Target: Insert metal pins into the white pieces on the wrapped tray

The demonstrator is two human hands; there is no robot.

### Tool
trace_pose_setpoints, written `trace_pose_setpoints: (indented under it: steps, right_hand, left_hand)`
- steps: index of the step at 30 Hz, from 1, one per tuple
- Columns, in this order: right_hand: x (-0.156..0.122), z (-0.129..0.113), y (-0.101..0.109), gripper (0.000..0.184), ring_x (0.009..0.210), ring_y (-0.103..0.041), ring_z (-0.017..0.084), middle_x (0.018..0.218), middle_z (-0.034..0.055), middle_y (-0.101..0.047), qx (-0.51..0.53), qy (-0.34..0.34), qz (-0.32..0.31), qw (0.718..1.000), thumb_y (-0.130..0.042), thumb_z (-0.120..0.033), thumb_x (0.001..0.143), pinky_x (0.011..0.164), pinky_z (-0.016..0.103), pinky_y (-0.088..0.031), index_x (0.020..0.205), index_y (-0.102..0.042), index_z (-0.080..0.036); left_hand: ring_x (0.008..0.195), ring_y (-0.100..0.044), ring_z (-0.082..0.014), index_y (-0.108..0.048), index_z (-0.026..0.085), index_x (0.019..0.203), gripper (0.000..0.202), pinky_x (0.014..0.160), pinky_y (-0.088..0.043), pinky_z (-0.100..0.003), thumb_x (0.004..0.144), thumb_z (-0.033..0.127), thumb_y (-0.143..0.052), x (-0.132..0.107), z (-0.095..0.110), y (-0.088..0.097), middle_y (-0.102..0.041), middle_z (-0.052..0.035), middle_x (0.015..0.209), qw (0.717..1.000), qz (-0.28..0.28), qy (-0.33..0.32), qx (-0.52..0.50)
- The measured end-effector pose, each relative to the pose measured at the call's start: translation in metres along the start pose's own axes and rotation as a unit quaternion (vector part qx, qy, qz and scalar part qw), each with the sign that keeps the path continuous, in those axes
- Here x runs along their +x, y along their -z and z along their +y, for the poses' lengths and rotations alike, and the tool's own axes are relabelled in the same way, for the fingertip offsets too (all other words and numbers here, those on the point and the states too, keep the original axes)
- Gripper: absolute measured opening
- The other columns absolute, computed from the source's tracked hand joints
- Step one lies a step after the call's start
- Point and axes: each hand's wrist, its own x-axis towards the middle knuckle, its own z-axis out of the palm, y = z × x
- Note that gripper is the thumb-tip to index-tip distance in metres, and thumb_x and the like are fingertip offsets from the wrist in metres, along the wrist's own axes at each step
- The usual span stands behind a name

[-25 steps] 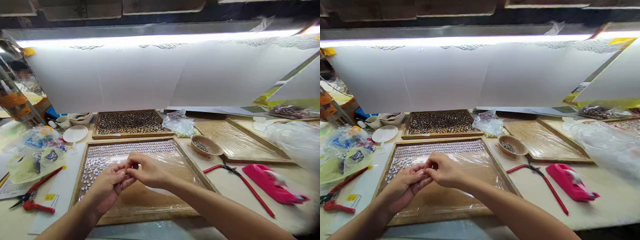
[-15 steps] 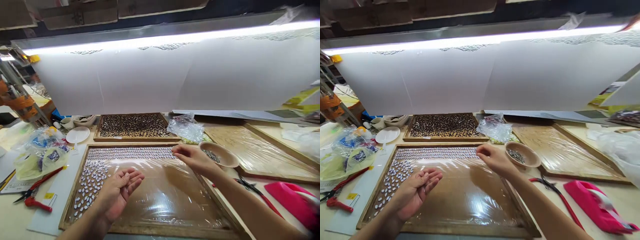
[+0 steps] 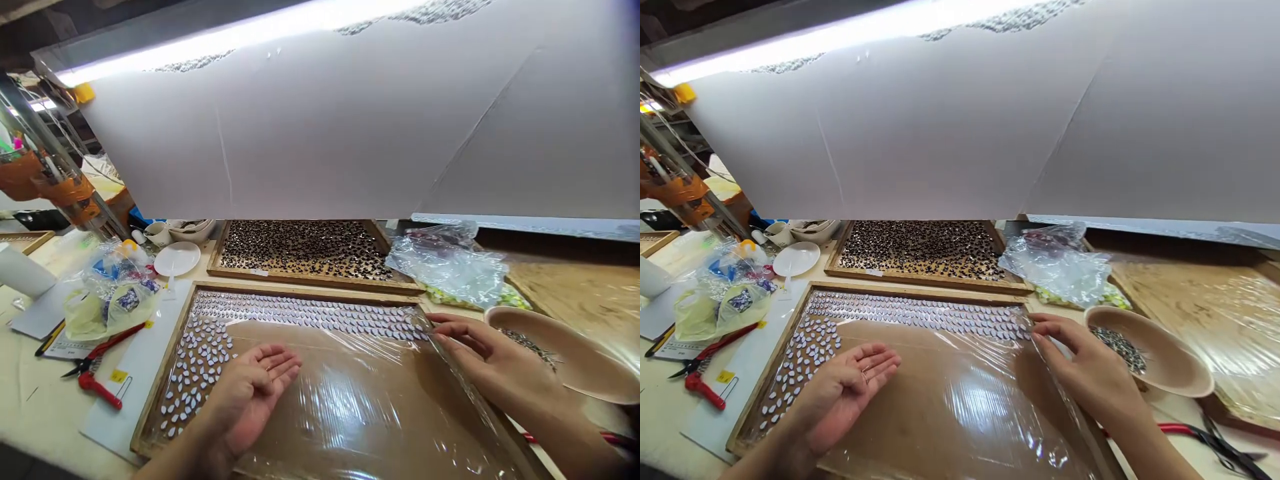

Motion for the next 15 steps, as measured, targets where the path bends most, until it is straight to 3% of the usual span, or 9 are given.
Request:
trace_pose_setpoints:
  steps: [4,15]
  right_hand:
    - [-0.011,-0.011,-0.004,0.024,0.098,-0.058,0.026,0.101,0.0038,-0.065,0.029,-0.012,-0.015,0.999,-0.049,-0.048,0.066,0.092,0.045,-0.04,0.07,-0.057,-0.025]
    - [-0.016,-0.019,-0.005,0.023,0.091,-0.06,0.025,0.093,0.0046,-0.067,0.027,0.017,0.019,0.999,-0.049,-0.045,0.067,0.087,0.043,-0.043,0.069,-0.058,-0.024]
  left_hand:
    - [0.11,-0.055,-0.0293,-0.048,0.0,0.102,0.058,0.101,-0.039,-0.037,0.049,-0.016,-0.033,-0.003,0.0,0.001,-0.062,-0.0201,0.102,1.0,-0.007,0.02,-0.007]
    - [0.114,-0.049,-0.0352,-0.032,-0.007,0.118,0.054,0.099,-0.039,-0.042,0.065,-0.005,-0.036,-0.015,0.008,0.0,-0.055,-0.0282,0.116,0.995,-0.055,0.075,-0.047]
